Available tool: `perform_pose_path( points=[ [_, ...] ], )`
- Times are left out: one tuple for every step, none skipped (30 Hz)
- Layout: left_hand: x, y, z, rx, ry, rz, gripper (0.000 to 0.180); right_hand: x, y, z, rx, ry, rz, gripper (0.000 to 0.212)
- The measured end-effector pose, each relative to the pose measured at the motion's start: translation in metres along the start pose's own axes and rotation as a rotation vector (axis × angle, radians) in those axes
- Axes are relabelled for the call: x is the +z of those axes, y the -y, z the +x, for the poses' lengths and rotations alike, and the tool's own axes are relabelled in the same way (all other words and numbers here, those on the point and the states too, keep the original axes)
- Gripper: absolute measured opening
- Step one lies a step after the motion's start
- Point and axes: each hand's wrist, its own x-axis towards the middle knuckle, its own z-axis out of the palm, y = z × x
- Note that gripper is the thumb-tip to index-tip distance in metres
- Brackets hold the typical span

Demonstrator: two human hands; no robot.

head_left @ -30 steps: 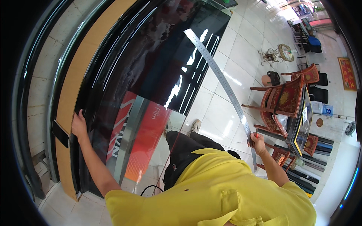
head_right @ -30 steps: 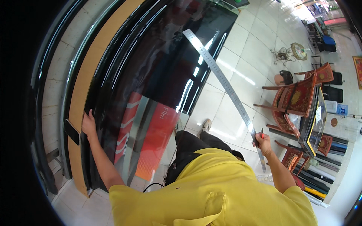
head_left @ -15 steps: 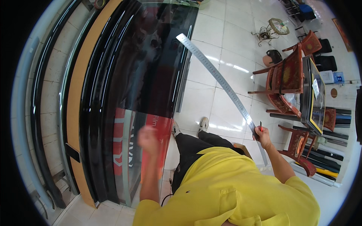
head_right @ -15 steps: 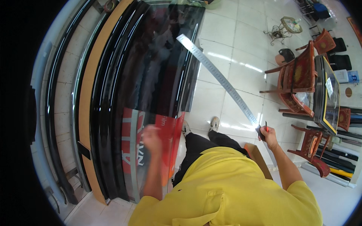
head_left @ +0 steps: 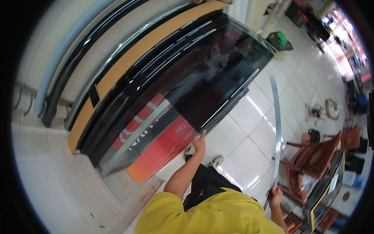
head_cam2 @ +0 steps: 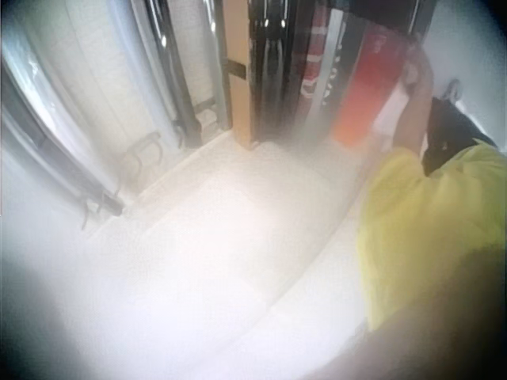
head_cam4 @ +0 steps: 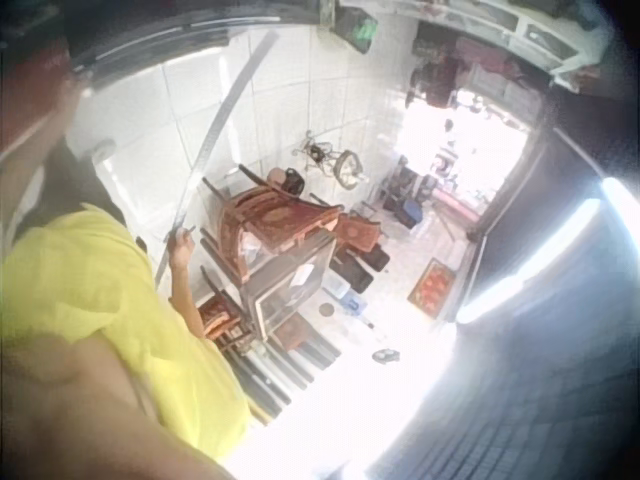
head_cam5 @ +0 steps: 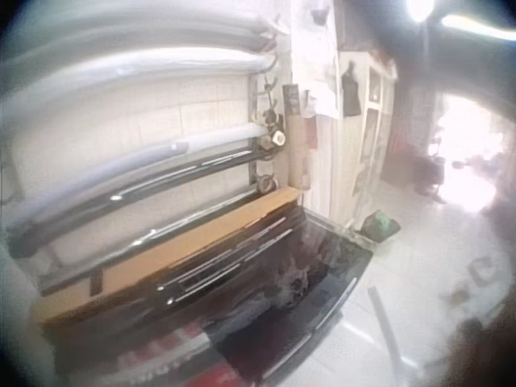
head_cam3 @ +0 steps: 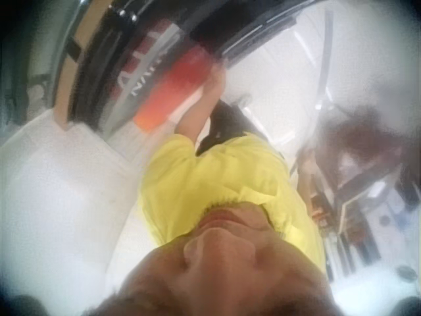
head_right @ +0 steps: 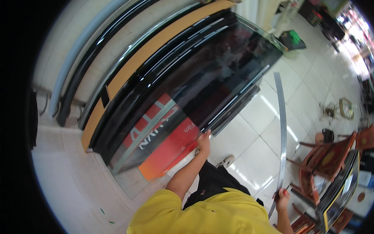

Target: The person measures a large black car window tint film laid on a table using a metal ruler and a red marker. They mark the film, then use a red utility knife to cut along the marked lines, removing a strip of film. The person repeats the measuring and cutting process on the remaining film.

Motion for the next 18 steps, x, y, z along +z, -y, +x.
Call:
perform_pose_path(
  points=[
    [0.000, -0.002, -0.002, -0.064, 0.032, 0.056, 0.030, -0.006, 0.000, 0.002, 0.009, 0.010, 0.006, 0.030],
    [0.001, -0.004, -0.009, -0.142, 0.038, 0.107, 0.030, -0.010, 0.000, 0.005, 0.000, 0.025, 0.007, 0.029],
    [0.001, -0.007, -0.015, -0.061, 0.064, 0.086, 0.030, -0.013, -0.001, 0.009, 0.031, -0.004, 0.010, 0.029],
    [0.003, -0.010, -0.024, 0.014, 0.061, 0.065, 0.029, -0.016, -0.001, 0.013, 0.007, 0.008, -0.011, 0.031],
    [0.004, -0.012, -0.033, 0.109, 0.061, 0.045, 0.028, -0.019, -0.001, 0.016, -0.013, 0.022, -0.035, 0.032],
    [0.008, -0.015, -0.040, 0.143, 0.076, -0.021, 0.026, -0.020, 0.000, 0.022, -0.008, 0.035, -0.045, 0.033],
    [0.008, -0.018, -0.047, 0.132, 0.054, -0.015, 0.025, -0.021, 0.000, 0.025, -0.005, 0.054, -0.052, 0.033],
    [0.008, -0.022, -0.053, 0.102, 0.063, -0.004, 0.024, -0.023, 0.001, 0.028, 0.005, 0.064, -0.061, 0.033],
    [0.009, -0.027, -0.056, 0.080, 0.072, 0.007, 0.023, -0.022, 0.004, 0.034, -0.002, 0.091, -0.072, 0.032],
    [0.011, -0.031, -0.062, 0.034, 0.060, -0.035, 0.024, -0.022, 0.006, 0.036, -0.001, 0.107, -0.083, 0.032],
    [0.011, -0.036, -0.069, 0.034, 0.065, -0.045, 0.025, -0.022, 0.007, 0.037, -0.002, 0.123, -0.086, 0.032],
    [0.013, -0.041, -0.074, -0.004, 0.068, -0.052, 0.027, -0.020, 0.010, 0.041, -0.008, 0.133, -0.074, 0.031],
    [0.013, -0.046, -0.079, -0.075, 0.061, -0.055, 0.028, -0.017, 0.013, 0.045, -0.004, 0.136, -0.084, 0.030],
    [0.019, -0.050, -0.085, -0.039, 0.037, -0.154, 0.034, -0.017, 0.015, 0.047, 0.003, 0.135, -0.095, 0.029],
    [0.022, -0.054, -0.090, -0.045, 0.052, -0.143, 0.032, -0.015, 0.019, 0.052, 0.007, 0.138, -0.105, 0.029],
    [0.022, -0.056, -0.096, -0.052, 0.067, -0.131, 0.030, -0.012, 0.021, 0.056, -0.017, 0.140, -0.104, 0.027],
    [0.023, -0.058, -0.104, -0.064, 0.083, -0.117, 0.028, -0.010, 0.022, 0.060, -0.021, 0.136, -0.083, 0.027],
    [0.024, -0.060, -0.106, -0.126, 0.089, -0.076, 0.030, -0.007, 0.023, 0.064, -0.029, 0.129, -0.064, 0.027]
  ],
)
